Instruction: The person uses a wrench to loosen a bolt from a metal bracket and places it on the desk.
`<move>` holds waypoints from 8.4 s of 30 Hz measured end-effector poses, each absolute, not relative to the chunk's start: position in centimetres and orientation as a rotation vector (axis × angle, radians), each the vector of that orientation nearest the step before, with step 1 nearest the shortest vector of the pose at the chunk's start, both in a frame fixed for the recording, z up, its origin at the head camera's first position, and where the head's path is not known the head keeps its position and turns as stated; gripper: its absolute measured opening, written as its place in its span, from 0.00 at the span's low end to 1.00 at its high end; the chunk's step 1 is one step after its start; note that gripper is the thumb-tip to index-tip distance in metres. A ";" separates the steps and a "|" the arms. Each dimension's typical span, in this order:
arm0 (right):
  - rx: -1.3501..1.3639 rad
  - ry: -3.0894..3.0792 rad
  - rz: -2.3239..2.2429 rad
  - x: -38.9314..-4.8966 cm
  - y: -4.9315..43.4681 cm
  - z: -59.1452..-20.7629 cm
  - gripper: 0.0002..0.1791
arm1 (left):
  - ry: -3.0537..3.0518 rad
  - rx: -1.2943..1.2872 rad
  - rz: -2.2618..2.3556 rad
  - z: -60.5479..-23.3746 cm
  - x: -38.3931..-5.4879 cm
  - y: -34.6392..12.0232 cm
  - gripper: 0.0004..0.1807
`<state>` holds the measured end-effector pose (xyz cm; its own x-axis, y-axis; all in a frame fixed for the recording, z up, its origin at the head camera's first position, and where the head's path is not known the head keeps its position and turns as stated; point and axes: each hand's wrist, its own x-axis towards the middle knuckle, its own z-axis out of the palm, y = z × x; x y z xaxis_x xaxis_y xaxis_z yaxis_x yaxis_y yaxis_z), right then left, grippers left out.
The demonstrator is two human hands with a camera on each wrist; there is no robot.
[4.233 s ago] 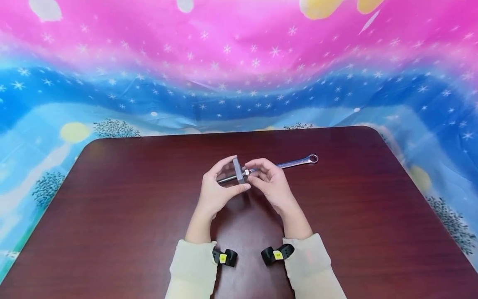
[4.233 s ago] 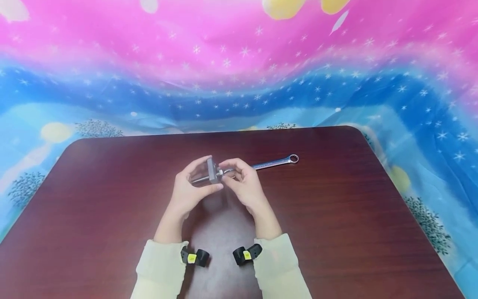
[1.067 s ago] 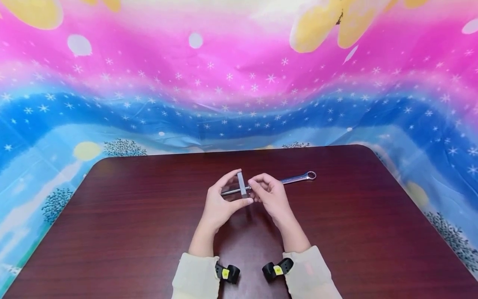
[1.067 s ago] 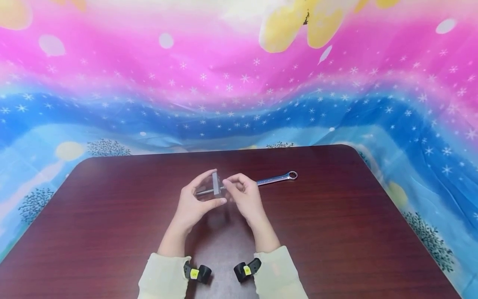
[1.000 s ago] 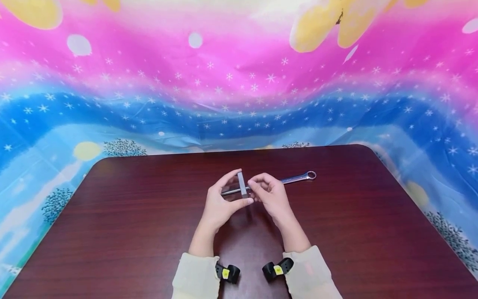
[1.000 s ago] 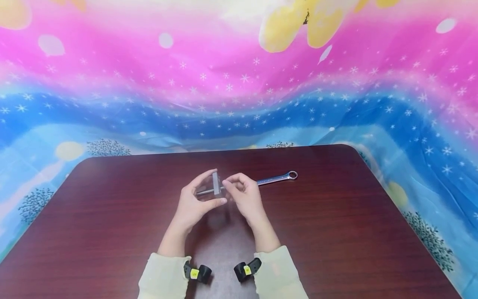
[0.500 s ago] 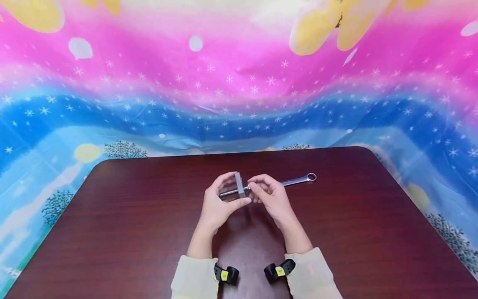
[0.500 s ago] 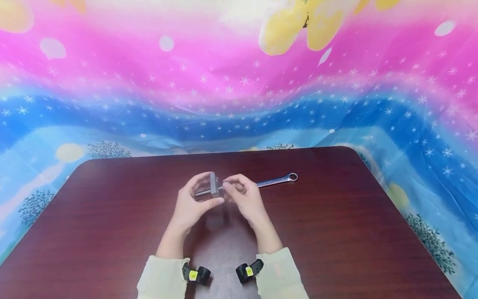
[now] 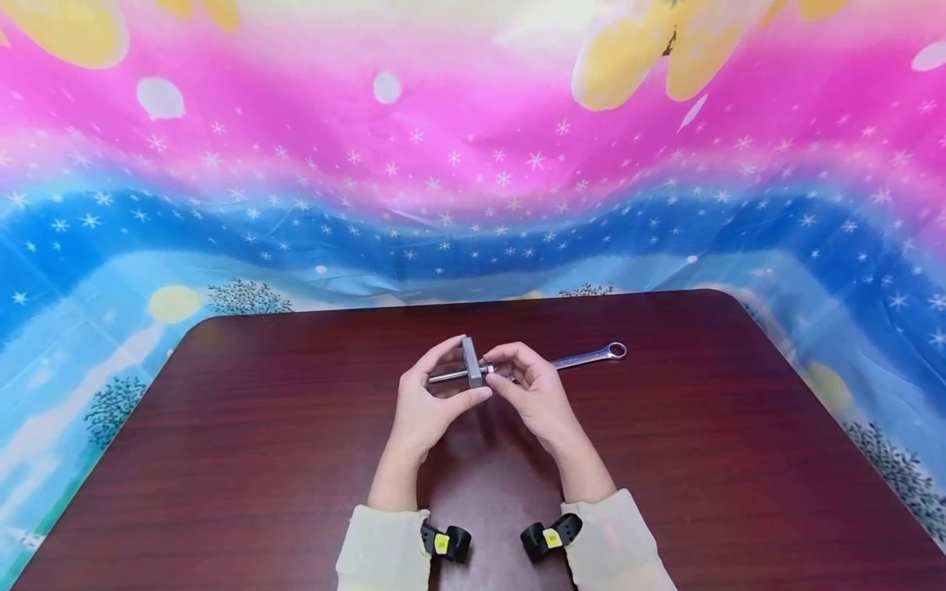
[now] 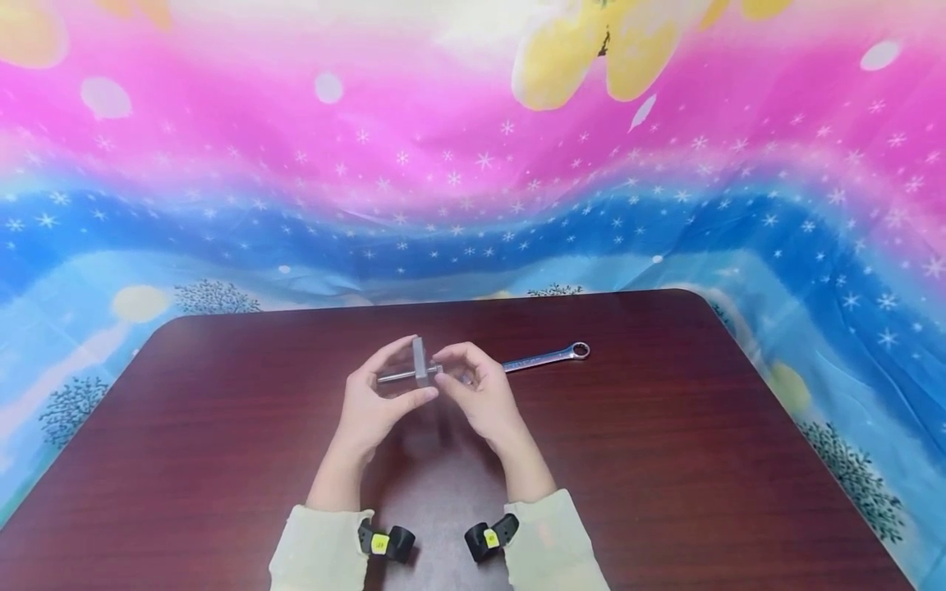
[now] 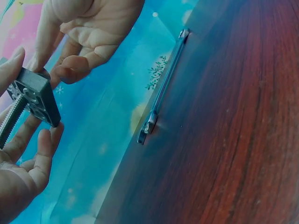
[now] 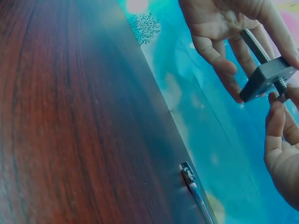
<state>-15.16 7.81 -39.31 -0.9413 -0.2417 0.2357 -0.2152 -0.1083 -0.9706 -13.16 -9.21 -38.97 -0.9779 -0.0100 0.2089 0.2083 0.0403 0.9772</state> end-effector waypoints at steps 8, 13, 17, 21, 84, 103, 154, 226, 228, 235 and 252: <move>-0.525 2.107 -2.188 -15.3 8.1 -39.6 0.14 | -2.186 -0.214 -2.061 -39.0 -13.1 -9.2 0.37; -0.429 2.163 -2.203 -15.4 7.8 -39.6 0.13 | -2.207 -0.243 -2.042 -39.0 -13.2 -9.1 0.37; -0.434 2.160 -2.210 -15.4 7.8 -39.5 0.11 | -2.196 -0.242 -2.053 -39.2 -13.2 -9.0 0.37; -0.544 2.192 -2.172 -15.4 8.1 -39.4 0.09 | -2.172 -0.205 -2.060 -39.3 -13.3 -9.0 0.37; -0.243 2.212 -2.165 -15.7 7.8 -39.4 0.13 | -2.183 -0.155 -2.080 -39.5 -13.6 -9.0 0.40; -0.417 2.099 -2.303 -15.7 7.9 -39.5 0.21 | -2.150 -0.200 -2.088 -39.4 -13.5 -8.6 0.40; -0.439 2.234 -2.225 -15.7 8.0 -39.3 0.12 | -2.085 -0.192 -2.138 -39.1 -13.6 -8.5 0.38; -0.450 2.221 -2.338 -15.4 7.9 -39.2 0.10 | -2.143 -0.231 -2.114 -39.0 -13.3 -8.5 0.39; -0.513 2.219 -2.317 -15.5 8.0 -39.2 0.10 | -2.121 -0.230 -2.123 -39.0 -13.3 -8.5 0.39; -0.704 2.209 -2.235 -15.6 8.5 -39.2 0.18 | -2.088 -0.228 -2.129 -38.9 -13.5 -8.7 0.38; -0.522 2.285 -2.275 -15.7 8.1 -39.4 0.10 | -2.107 -0.235 -2.135 -39.0 -13.5 -8.5 0.39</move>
